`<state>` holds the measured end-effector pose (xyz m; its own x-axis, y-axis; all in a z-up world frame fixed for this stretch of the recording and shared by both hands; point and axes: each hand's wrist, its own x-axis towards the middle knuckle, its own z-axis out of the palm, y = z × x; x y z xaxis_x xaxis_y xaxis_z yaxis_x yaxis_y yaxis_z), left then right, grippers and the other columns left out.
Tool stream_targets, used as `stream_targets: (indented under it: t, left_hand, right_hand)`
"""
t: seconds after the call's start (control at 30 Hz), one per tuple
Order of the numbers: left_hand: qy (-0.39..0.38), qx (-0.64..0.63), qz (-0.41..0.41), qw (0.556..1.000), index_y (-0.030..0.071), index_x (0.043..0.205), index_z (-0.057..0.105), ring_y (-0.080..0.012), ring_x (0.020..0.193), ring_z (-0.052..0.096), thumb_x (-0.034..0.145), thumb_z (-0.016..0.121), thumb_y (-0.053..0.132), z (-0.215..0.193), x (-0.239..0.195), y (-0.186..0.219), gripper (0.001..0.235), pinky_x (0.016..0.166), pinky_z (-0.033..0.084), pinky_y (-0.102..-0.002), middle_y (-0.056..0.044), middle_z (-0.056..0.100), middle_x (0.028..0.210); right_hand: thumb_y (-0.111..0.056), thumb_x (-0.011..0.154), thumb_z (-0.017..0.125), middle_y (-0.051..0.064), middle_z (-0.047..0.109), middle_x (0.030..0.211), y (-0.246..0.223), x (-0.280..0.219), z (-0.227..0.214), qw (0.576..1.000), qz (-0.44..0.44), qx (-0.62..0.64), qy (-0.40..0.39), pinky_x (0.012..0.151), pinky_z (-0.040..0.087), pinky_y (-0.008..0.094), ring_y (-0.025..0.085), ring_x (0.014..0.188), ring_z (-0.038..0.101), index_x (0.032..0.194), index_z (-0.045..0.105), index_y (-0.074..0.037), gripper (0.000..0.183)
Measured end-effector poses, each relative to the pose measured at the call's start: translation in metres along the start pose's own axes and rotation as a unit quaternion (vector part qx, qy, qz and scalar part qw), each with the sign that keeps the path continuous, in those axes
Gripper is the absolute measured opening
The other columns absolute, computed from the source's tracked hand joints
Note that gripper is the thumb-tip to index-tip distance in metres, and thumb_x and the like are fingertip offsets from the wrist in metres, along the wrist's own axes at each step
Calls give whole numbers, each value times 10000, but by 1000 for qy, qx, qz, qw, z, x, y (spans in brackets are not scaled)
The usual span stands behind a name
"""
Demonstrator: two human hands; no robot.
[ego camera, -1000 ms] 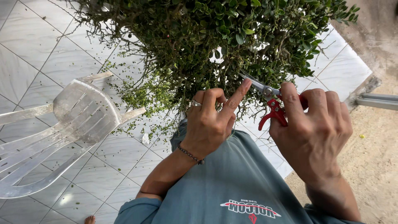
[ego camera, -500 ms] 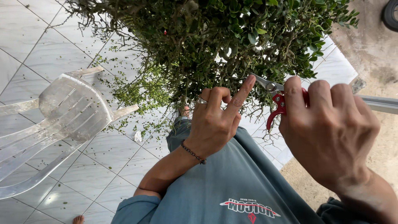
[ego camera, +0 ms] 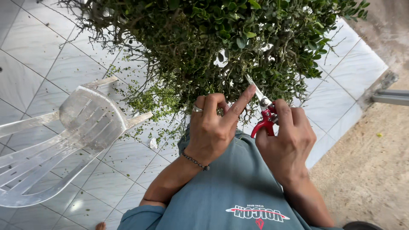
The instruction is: The person uses red pruning shears to trim the leaves and small branches of a dense green plant. They hold the plant with one hand while cutting with the other, working methodically through the foliage.
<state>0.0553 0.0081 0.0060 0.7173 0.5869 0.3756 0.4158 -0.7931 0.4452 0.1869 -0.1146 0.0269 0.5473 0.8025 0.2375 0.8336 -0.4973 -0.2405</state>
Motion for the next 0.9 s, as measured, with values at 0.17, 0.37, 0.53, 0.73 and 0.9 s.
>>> stream_targets:
  t: [0.17,0.37,0.53,0.73,0.9]
  left_hand:
    - [2,16,-3,1000,300,1546,564,-230,909,481,1067,630,4,-1,-2,-2,567,784,521,-353,-29,454,1039]
    - [-14,6,5,1000,297,1568,539,-223,909,476,1052,659,-31,-5,1,-1,624,685,498,-311,-44,449,1052]
    - [-14,15,10,1000,294,1537,577,-223,921,489,1100,655,19,-6,2,4,522,802,527,-340,-30,450,1056]
    - [-18,10,-7,1000,310,1543,566,-242,920,491,1031,666,-21,-6,3,-1,618,789,540,-359,-38,460,1057]
    - [-25,5,8,1000,281,1523,592,-242,921,471,1068,701,29,-11,3,0,531,809,512,-348,-39,443,1043]
  right_hand:
    - [8,716,694,102,585,898,-4,-1,12,1000,-4,13,20,580,445,431,319,722,577,1199,700,-56,487]
    - [62,708,641,93,608,875,-5,-8,20,997,3,30,69,558,424,431,319,677,564,1199,707,-59,510]
    - [-58,714,708,90,594,935,-8,-10,4,999,53,0,12,588,458,439,293,760,591,1248,737,-119,539]
    - [-97,714,736,91,557,933,-14,-3,7,998,61,-23,16,570,437,457,311,777,576,1232,718,-141,520]
    - [-119,734,718,86,566,913,-13,-6,-8,998,65,-11,-26,556,447,458,306,773,592,1238,706,-164,505]
